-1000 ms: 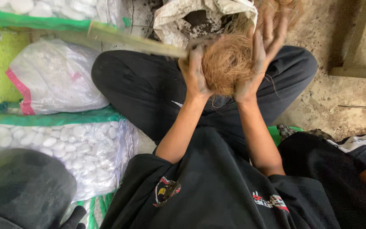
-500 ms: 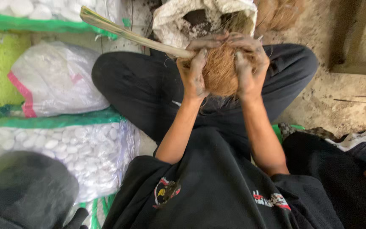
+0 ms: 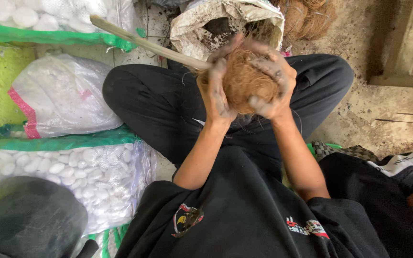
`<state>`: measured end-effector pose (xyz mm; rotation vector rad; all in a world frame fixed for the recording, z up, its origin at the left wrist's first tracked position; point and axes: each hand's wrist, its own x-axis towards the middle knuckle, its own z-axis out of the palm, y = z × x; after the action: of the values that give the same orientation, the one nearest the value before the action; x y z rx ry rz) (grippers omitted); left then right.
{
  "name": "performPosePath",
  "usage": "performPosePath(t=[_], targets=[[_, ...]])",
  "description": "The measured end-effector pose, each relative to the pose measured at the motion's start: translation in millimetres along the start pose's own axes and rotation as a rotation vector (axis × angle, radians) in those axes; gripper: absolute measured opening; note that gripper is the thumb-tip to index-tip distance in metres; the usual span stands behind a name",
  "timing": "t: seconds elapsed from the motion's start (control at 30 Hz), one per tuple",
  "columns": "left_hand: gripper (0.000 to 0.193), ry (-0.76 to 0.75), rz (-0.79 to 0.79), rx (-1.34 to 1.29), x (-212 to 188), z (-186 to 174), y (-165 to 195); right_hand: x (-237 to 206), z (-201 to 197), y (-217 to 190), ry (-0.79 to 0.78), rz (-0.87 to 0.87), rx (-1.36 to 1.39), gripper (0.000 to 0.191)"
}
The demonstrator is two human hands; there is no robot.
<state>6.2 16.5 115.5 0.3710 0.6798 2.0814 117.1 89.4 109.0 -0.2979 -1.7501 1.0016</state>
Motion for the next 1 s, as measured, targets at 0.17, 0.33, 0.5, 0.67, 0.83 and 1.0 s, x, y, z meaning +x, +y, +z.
performPosePath(t=[0.17, 0.33, 0.5, 0.67, 0.83, 1.0], targets=[[0.037, -0.333, 0.218, 0.607, 22, -10, 5, -32, -14, 18, 0.106, 0.474, 0.168, 0.063], [0.024, -0.380, 0.170, 0.379, 19, -29, -10, -51, -24, 53, 0.080, 0.614, 0.303, 0.080], [0.022, -0.118, 0.051, 0.327, 2, -41, -27, -43, -9, 57, 0.225, 0.420, -0.049, 0.085], [0.027, 0.022, 0.029, 0.033, 2, -32, -33, -58, 13, 32, 0.306, 0.123, 0.124, 0.072], [0.034, -0.128, 0.193, 0.373, 3, -19, -21, -60, 0, 48, 0.296, 0.306, 0.001, 0.057], [0.046, -0.381, 0.251, 0.425, 13, -25, -10, -62, 18, 35, 0.427, 0.522, 0.815, 0.049]])
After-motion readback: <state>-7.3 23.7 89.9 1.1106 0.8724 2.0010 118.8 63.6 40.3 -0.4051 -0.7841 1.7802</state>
